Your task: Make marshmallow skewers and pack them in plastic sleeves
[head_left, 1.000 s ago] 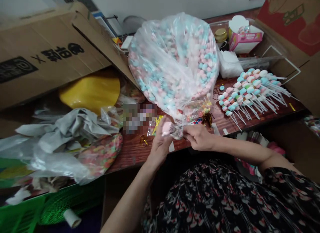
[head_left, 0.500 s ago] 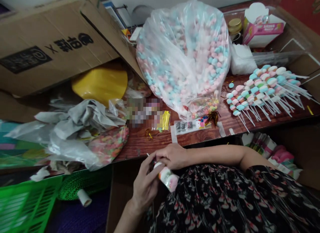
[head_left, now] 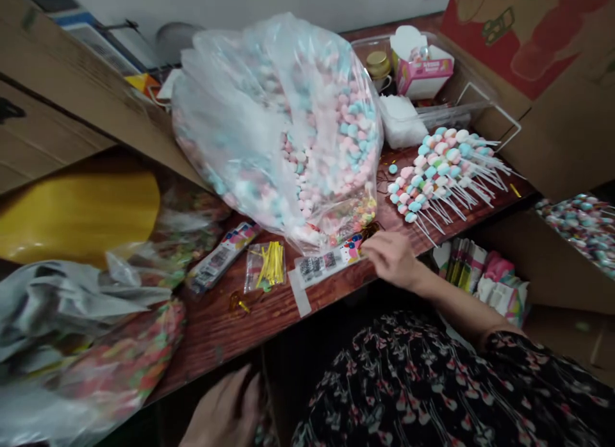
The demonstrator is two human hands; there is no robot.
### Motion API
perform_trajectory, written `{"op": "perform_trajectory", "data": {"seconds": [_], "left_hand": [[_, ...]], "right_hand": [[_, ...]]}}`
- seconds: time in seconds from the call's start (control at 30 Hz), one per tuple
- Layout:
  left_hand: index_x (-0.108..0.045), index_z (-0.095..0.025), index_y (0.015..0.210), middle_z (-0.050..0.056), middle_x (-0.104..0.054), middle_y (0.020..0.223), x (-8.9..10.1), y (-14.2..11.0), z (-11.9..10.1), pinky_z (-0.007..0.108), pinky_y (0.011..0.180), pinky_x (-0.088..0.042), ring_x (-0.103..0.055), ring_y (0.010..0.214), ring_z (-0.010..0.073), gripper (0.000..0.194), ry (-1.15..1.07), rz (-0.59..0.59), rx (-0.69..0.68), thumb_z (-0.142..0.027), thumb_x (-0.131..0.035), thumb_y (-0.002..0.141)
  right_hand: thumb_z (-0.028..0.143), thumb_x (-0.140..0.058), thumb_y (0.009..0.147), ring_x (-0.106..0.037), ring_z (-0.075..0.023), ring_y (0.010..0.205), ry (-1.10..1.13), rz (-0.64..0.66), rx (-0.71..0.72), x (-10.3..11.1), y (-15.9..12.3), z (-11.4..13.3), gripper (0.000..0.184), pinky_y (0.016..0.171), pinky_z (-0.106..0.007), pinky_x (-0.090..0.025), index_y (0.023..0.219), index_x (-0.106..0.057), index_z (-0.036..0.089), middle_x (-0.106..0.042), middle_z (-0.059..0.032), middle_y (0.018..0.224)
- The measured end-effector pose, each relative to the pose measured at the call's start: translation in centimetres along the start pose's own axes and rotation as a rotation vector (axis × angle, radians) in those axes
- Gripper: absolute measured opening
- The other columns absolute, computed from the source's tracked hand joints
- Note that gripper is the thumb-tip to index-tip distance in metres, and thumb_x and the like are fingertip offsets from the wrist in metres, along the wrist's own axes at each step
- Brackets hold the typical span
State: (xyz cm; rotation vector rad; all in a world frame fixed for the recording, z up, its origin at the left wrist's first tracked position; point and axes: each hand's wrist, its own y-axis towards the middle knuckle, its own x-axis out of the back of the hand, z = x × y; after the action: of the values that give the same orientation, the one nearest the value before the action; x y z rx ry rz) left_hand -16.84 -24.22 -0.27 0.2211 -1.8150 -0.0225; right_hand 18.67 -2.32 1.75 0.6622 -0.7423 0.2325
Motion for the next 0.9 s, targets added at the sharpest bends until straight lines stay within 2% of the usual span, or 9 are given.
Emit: {"op": "perform_trajectory", "data": {"seconds": [0.03,0.1,0.17,0.27,0.33,0.43,0.67,0.77,0.9], "left_hand": [[-0.068,-0.026,0.106,0.008,-0.071,0.100,-0.5,2.5,-1.9,0.039,0.088,-0.051,-0.066,0.092,0.0263,0.027,-0.012,-0.104,-0.136,-0.030,-0.063,0.080],[-0.065,-0.024,0.111,0.008,-0.070,0.101,-1.6,7.9,-6.1,0.036,0.085,-0.051,-0.064,0.090,0.0237,0.030,-0.051,-0.168,-0.422,-0.024,-0.065,0.081],[-0.063,-0.021,0.111,0.011,-0.068,0.102,-2.8,12.8,-10.2,0.037,0.084,-0.050,-0.062,0.093,0.0253,0.028,-0.026,-0.107,-0.625,-0.023,-0.062,0.083],[-0.062,-0.016,0.112,0.015,-0.065,0.107,-4.2,17.1,-14.4,0.040,0.081,-0.049,-0.059,0.095,0.0285,0.028,0.112,0.038,-0.684,-0.023,-0.057,0.084],[-0.063,-0.013,0.107,0.016,-0.064,0.105,-4.9,17.8,-15.5,0.040,0.079,-0.048,-0.057,0.093,0.0290,0.026,0.179,0.115,-0.686,-0.018,-0.055,0.083],[-0.065,-0.011,0.101,0.016,-0.064,0.098,-5.8,17.3,-15.4,0.040,0.077,-0.046,-0.056,0.090,0.0288,0.022,0.213,0.147,-0.697,-0.012,-0.052,0.083],[-0.068,-0.015,0.099,0.012,-0.068,0.090,-7.7,16.7,-13.2,0.037,0.074,-0.046,-0.057,0.084,0.0245,0.021,-0.042,-0.050,-0.709,-0.010,-0.054,0.084],[-0.070,-0.019,0.093,0.009,-0.068,0.086,-7.8,16.7,-13.2,0.035,0.075,-0.046,-0.057,0.082,0.0222,0.016,-0.129,-0.077,-0.637,-0.017,-0.055,0.089],[-0.071,-0.020,0.098,0.009,-0.068,0.093,-7.6,16.5,-13.8,0.035,0.076,-0.046,-0.057,0.088,0.0231,0.017,-0.134,-0.089,-0.494,-0.024,-0.056,0.091]], "right_hand": [[0.020,-0.049,0.094,-0.059,-0.0169,0.081,-0.087,-0.070,-0.094,1.3,-0.5,-1.5,0.018,0.076,-0.029,-0.043,0.092,-0.067,0.018,-0.067,-0.0065,0.085],[0.023,-0.048,0.094,-0.059,-0.0187,0.083,-0.289,-0.229,-0.270,3.4,-1.4,-4.1,0.021,0.078,-0.031,-0.043,0.091,-0.068,0.018,-0.068,-0.0075,0.087],[0.025,-0.049,0.094,-0.058,-0.0204,0.086,-0.448,-0.275,-0.392,4.9,-2.4,-5.8,0.022,0.079,-0.032,-0.042,0.093,-0.069,0.019,-0.067,-0.0079,0.088],[0.027,-0.050,0.093,-0.056,-0.0232,0.091,-0.629,-0.199,-0.460,6.1,-3.3,-7.2,0.024,0.079,-0.033,-0.039,0.105,-0.069,0.019,-0.067,-0.0097,0.094],[0.029,-0.051,0.092,-0.053,-0.0246,0.093,-0.696,-0.115,-0.461,6.5,-3.4,-7.7,0.028,0.079,-0.034,-0.037,0.111,-0.068,0.018,-0.066,-0.0110,0.097],[0.030,-0.051,0.092,-0.051,-0.0259,0.094,-0.736,-0.020,-0.461,6.6,-3.2,-8.1,0.030,0.077,-0.035,-0.035,0.112,-0.067,0.016,-0.066,-0.0125,0.099],[0.029,-0.049,0.092,-0.053,-0.0236,0.084,-0.753,0.042,-0.473,5.6,-2.4,-9.0,0.025,0.068,-0.034,-0.029,0.094,-0.069,0.015,-0.068,-0.0118,0.090],[0.026,-0.048,0.091,-0.054,-0.0225,0.081,-0.746,0.038,-0.468,5.5,-2.4,-9.3,0.024,0.067,-0.033,-0.027,0.090,-0.069,0.015,-0.069,-0.0110,0.086],[0.026,-0.048,0.091,-0.057,-0.0220,0.077,-0.751,0.014,-0.522,5.2,-2.5,-9.6,0.023,0.065,-0.032,-0.028,0.088,-0.068,0.016,-0.070,-0.0100,0.083]]}}
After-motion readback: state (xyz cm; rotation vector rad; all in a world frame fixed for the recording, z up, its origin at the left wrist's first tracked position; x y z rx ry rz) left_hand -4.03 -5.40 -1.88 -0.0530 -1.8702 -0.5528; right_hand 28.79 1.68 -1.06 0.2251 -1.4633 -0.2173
